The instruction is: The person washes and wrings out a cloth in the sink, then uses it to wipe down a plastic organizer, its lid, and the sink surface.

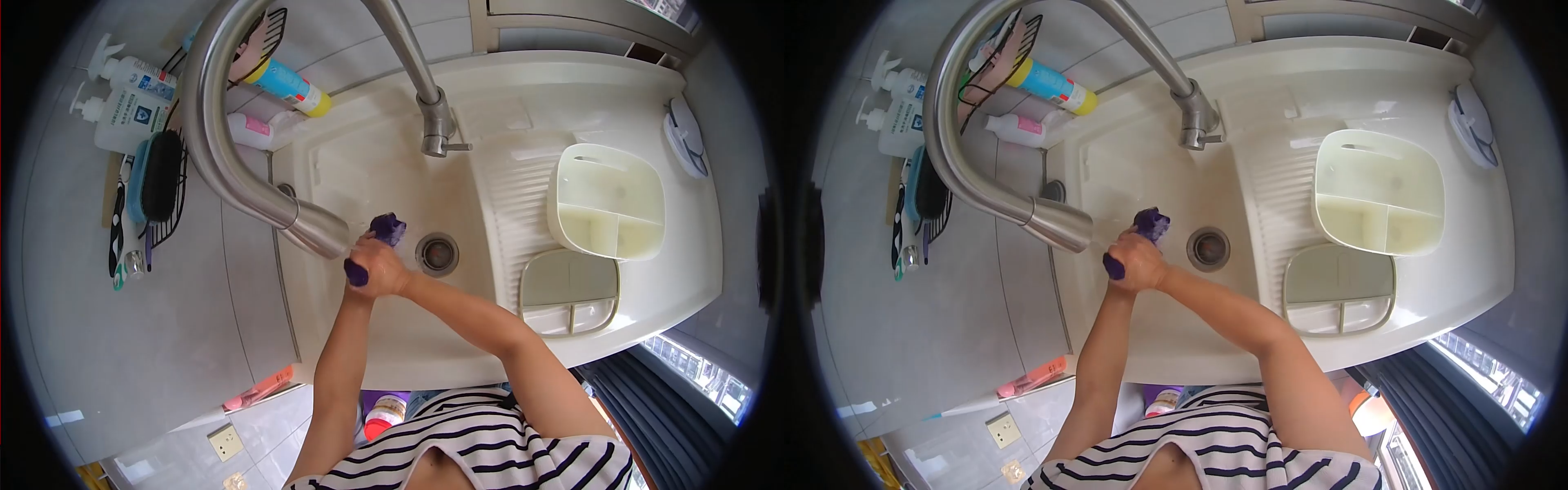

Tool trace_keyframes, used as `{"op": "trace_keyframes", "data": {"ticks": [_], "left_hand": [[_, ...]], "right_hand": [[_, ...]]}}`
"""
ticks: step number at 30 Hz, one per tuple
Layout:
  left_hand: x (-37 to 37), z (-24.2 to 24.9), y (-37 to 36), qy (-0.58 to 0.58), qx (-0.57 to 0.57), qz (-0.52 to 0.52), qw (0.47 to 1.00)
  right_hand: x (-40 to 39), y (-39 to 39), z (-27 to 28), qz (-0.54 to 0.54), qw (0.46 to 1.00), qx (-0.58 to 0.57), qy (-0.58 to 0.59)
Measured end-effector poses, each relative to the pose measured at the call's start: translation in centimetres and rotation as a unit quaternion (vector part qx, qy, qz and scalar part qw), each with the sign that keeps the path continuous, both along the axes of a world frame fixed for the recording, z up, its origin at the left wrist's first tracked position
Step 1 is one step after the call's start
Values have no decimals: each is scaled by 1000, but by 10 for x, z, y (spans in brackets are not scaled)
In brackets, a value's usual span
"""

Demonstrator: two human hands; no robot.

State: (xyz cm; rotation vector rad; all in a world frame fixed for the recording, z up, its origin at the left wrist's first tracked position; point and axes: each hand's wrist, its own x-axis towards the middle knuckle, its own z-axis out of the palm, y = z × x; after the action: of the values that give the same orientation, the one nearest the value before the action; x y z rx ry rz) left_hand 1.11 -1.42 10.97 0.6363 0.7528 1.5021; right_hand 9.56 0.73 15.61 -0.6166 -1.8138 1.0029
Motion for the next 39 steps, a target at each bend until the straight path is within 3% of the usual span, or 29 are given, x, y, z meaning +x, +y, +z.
{"op": "trace_keyframes", "data": {"ticks": [2, 3, 5, 7, 9, 11, 12, 13, 14, 16, 18, 20, 21, 23, 26, 27, 28, 30, 31, 32, 33, 34, 35, 36, 38, 39], "left_hand": [[-4, -16, -6, -30, 58, 7, 998], [-8, -3, -1, -153, -171, -22, 973], [4, 20, 1, -146, -236, 11, 961], [7, 30, 0, -129, -335, 69, 931], [11, 56, 0, -161, -300, 58, 939], [-1, 51, -8, -197, -272, 46, 941], [-22, 30, -10, -151, -214, 42, 964], [-31, 18, -10, -104, -152, 38, 982], [-30, 18, -12, -106, -153, 38, 982], [-24, 28, -13, -145, -170, -11, 975], [-21, 36, -15, -183, -223, 22, 957], [-28, 26, -13, -329, -148, -127, 924], [-27, 25, -16, -330, -151, -126, 923], [-24, 22, -7, -242, -144, -66, 957], [-18, 22, 1, -103, -137, 31, 985], [-15, 29, 3, -103, -137, 33, 985], [-13, 36, 5, 0, -200, 58, 978], [-9, 50, 10, 202, -316, 106, 921], [-12, 46, 11, 388, -283, 113, 870], [-11, 53, 10, 386, -284, 118, 870], [-10, 67, 9, 472, -195, 94, 855], [-10, 78, 12, 551, -96, 69, 826], [-10, 86, 14, 538, -133, 15, 833], [-7, 93, 15, 537, -129, 17, 833], [-3, 109, 19, 498, 6, -66, 864], [-3, 114, 19, 508, 0, -88, 857]], "right_hand": [[2, 15, -13, -23, 997, -54, -40], [6, 29, -16, -43, 995, -75, -45], [10, 54, -20, -68, 958, -266, -86], [15, 67, -25, -56, 925, -356, -117], [16, 65, -18, -57, 916, -382, -106], [17, 37, 0, 79, 907, -412, 33], [11, 21, -7, 75, 933, -351, 8], [-3, 5, -22, 65, 979, -181, 61], [-5, -10, -11, 65, 979, -182, 60], [-3, -27, 20, -50, 995, -80, -36], [-12, -36, 21, -77, 995, -48, -47], [-18, -35, 19, -105, 993, -9, -60], [-21, -36, 18, -121, 990, -17, -69], [-21, -24, 15, -136, 988, -18, -76], [-13, 3, 12, -72, 989, -106, -78], [-10, 10, 7, -69, 977, -196, -42], [-6, 18, 3, -66, 957, -282, -6], [13, 35, 8, -22, 916, -397, -52], [23, 46, 4, -44, 921, -376, -93], [34, 53, -3, -64, 923, -355, -136], [46, 55, -10, -60, 923, -356, -137], [59, 61, -15, 22, 908, -397, -134], [66, 64, -6, 104, 886, -432, -132], [70, 64, 2, 103, 888, -429, -133], [77, 60, 26, 215, 793, -567, 57], [79, 59, 33, 207, 770, -589, 132]]}}
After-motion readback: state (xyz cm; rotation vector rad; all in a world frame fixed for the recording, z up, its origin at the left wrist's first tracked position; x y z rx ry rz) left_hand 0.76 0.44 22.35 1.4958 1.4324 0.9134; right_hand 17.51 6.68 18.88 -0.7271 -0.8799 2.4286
